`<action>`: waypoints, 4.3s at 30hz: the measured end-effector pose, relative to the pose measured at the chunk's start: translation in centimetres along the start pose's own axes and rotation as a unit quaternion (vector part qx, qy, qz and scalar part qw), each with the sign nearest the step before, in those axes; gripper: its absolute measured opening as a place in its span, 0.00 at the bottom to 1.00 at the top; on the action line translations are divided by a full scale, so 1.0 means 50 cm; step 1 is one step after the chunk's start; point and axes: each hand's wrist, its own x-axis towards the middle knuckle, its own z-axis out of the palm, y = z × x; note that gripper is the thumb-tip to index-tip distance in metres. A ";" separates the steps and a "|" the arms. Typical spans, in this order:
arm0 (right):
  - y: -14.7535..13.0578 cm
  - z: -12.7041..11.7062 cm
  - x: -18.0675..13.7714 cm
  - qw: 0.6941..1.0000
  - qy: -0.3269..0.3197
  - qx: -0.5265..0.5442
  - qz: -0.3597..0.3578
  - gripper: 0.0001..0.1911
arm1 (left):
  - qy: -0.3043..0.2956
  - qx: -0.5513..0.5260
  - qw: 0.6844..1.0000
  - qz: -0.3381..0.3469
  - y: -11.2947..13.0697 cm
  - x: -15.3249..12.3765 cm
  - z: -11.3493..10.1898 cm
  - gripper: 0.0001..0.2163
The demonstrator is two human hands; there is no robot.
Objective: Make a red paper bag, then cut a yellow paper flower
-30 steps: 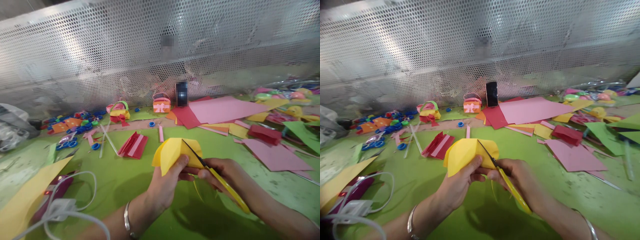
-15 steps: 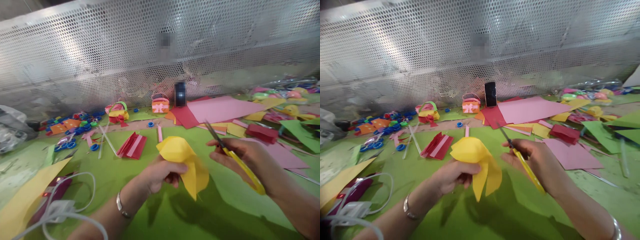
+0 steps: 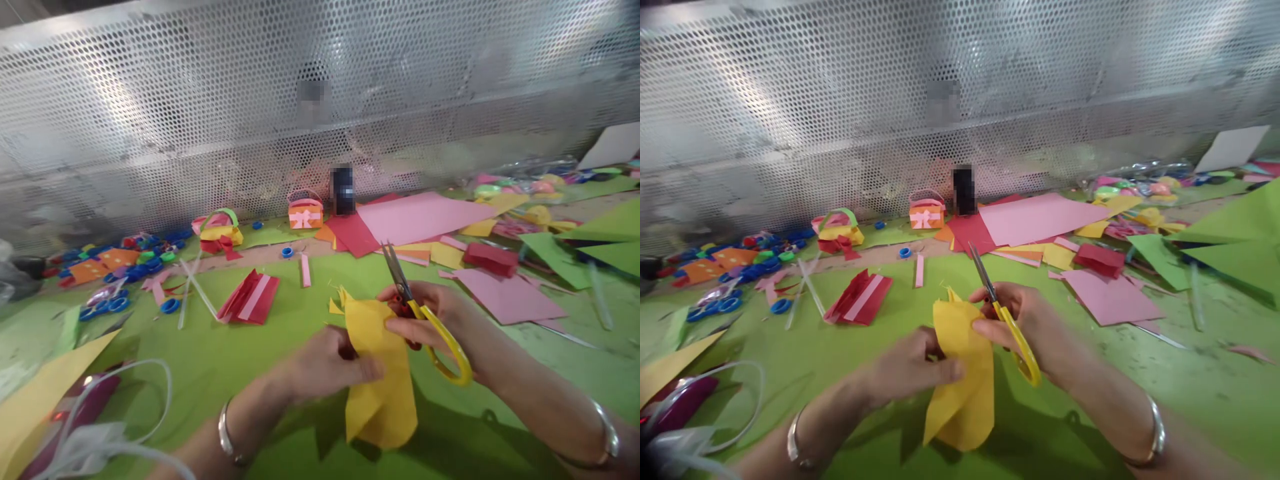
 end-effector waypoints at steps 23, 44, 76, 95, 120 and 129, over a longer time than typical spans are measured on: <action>-0.012 0.026 -0.016 0.990 0.119 0.075 -0.018 0.19 | 0.341 0.525 0.585 0.516 -0.020 -0.009 -0.013 0.19; 0.008 0.013 -0.005 0.983 0.119 0.118 -0.072 0.16 | 0.410 0.039 0.823 0.391 0.011 -0.016 0.016 0.09; 0.004 0.024 -0.032 0.994 0.032 -0.100 -0.033 0.19 | 0.307 -0.356 0.863 0.183 0.016 -0.003 0.007 0.09; 0.008 0.046 -0.033 0.980 -0.024 -0.195 -0.035 0.12 | 0.295 -0.434 0.842 0.131 0.023 -0.004 0.014 0.05; 0.016 0.032 -0.032 0.975 -0.085 -0.204 0.003 0.20 | 0.292 -0.480 0.820 0.106 0.015 0.005 0.022 0.05; 0.022 0.032 -0.031 0.986 -0.070 -0.148 0.026 0.27 | 0.288 -0.476 0.825 0.101 0.011 0.009 0.022 0.05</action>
